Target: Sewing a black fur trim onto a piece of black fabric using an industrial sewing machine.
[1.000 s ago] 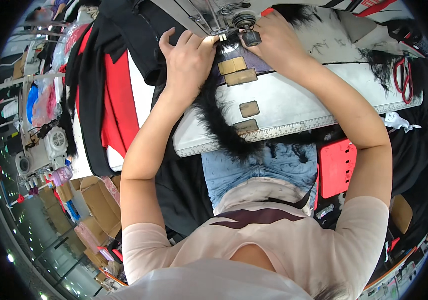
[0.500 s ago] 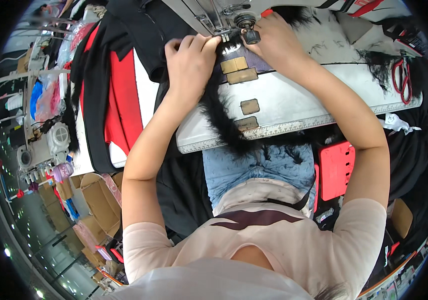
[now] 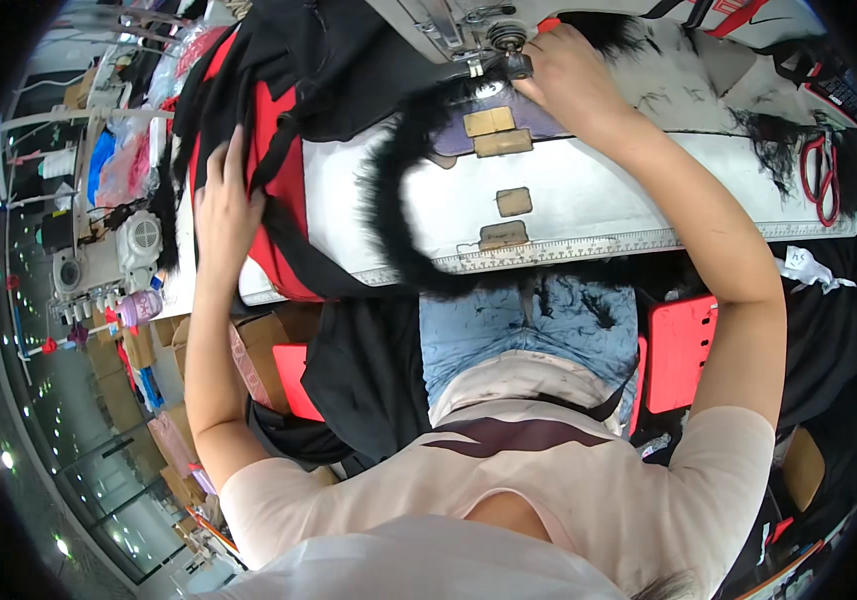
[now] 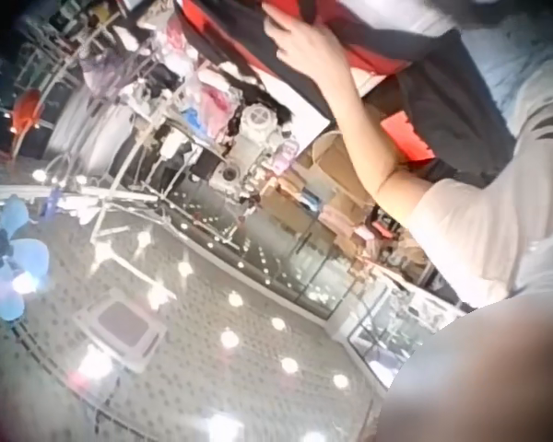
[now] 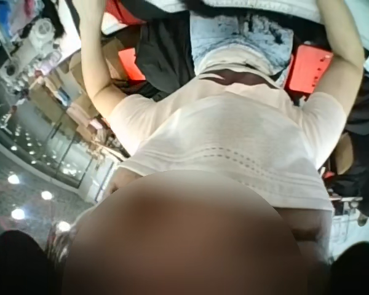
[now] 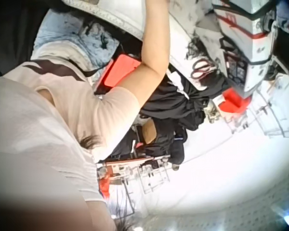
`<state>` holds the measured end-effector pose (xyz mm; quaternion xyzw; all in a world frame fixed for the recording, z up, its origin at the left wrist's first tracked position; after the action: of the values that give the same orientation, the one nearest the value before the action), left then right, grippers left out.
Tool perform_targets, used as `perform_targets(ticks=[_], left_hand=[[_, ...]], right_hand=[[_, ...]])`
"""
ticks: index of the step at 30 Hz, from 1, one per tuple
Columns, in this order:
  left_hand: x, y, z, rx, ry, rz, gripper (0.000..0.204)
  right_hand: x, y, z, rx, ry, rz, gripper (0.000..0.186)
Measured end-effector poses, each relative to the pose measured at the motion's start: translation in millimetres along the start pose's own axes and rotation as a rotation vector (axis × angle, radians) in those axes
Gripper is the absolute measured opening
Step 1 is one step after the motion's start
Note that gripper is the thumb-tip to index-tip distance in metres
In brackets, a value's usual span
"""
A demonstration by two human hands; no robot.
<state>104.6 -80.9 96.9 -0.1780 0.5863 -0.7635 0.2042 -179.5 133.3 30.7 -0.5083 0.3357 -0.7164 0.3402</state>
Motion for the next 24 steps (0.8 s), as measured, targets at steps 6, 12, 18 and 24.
perform_targets(ticks=[6,12,18,24], left_hand=[[59,46,185,-0.372,-0.454,0.319,0.030],[139,-46,190,-0.033,-0.195,-0.452,0.042],[63,-31,-121,-0.644,0.356,-0.336,0.026],[58,10,-170,-0.410,0.294,-0.483,0.023]], right_hand=[[-2,4,-8,-0.124,-0.051,0.039,0.020],[2,18,-7,-0.106,-0.016,0.080,0.019],[0,7,-4,-0.109,-0.012,0.080,0.020],[4,0,4,-0.068,-0.050,0.052,0.020]])
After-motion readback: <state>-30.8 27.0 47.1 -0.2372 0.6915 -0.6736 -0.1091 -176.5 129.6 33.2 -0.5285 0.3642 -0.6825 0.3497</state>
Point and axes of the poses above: each hand's wrist, its own x-axis towards the middle knuckle, its own y-axis out of the palm, z = x × y, the point moved 8 cm from there along x, towards the middle knuckle, and after that the axes turned 9 degrees about z, right-handed, at the moved point
